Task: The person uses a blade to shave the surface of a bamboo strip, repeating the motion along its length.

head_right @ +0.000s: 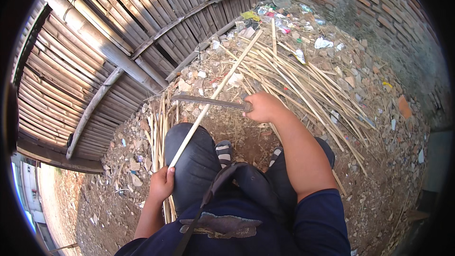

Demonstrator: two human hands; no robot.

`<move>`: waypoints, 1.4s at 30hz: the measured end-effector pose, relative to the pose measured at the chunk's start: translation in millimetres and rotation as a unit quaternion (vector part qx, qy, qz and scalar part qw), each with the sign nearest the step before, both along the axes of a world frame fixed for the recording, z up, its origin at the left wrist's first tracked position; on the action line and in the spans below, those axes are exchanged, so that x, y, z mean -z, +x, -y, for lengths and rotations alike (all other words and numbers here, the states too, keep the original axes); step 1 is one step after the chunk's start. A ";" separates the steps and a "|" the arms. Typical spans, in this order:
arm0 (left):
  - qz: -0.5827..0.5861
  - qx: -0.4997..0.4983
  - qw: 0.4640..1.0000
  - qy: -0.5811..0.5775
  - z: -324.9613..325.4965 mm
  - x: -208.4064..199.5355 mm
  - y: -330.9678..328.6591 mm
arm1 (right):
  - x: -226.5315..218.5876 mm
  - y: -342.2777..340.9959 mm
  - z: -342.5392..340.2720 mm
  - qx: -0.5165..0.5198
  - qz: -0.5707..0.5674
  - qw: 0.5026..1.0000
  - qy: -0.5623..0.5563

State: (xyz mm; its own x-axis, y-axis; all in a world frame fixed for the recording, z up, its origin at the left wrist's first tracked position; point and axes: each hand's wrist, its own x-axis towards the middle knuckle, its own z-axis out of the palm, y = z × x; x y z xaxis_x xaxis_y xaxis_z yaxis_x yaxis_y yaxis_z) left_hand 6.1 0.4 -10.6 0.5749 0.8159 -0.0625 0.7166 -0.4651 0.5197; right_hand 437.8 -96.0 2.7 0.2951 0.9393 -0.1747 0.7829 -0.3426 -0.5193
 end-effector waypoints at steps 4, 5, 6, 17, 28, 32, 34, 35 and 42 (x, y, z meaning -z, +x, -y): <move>-0.002 -0.007 1.000 0.003 0.4 3.0 -2.6 | -17.4 -19.5 3.1 0.009 0.001 1.000 -0.003; -0.002 -0.007 1.000 0.002 1.0 2.2 -2.2 | -21.9 -24.5 3.0 0.008 0.001 1.000 -0.005; -0.005 -0.005 1.000 0.001 1.6 -0.2 -1.1 | -25.8 -28.9 2.6 -0.008 0.028 0.999 -0.024; -0.021 -0.007 1.000 0.007 1.4 -0.2 -0.1 | 1.9 -18.4 -3.4 -0.005 -0.013 1.000 -0.011; -0.014 -0.013 1.000 -0.002 2.8 -4.3 3.4 | -5.4 -7.6 -4.7 0.010 -0.029 0.998 -0.049; -0.008 -0.012 1.000 0.008 1.5 2.3 -0.5 | 2.2 -20.1 -2.6 0.008 -0.023 0.999 0.022; -0.024 -0.004 1.000 0.007 0.1 3.9 -3.2 | 1.6 -31.4 -4.5 -0.041 0.025 0.999 0.016; -0.024 -0.004 1.000 0.007 0.2 3.7 -2.8 | 0.8 -38.0 -4.6 -0.044 0.042 0.998 0.007; -0.015 -0.021 1.000 -0.003 2.9 -1.4 1.4 | -15.2 -19.5 -1.9 -0.045 0.050 0.998 -0.020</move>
State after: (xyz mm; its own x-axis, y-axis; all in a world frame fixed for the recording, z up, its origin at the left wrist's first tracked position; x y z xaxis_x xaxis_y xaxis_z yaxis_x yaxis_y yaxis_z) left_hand 7.4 -2.5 -9.3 0.5375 0.8391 -0.0833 0.7509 -0.4313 0.5001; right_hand 418.4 -94.0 17.9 0.2280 0.9558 -0.1855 0.8587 -0.2872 -0.4244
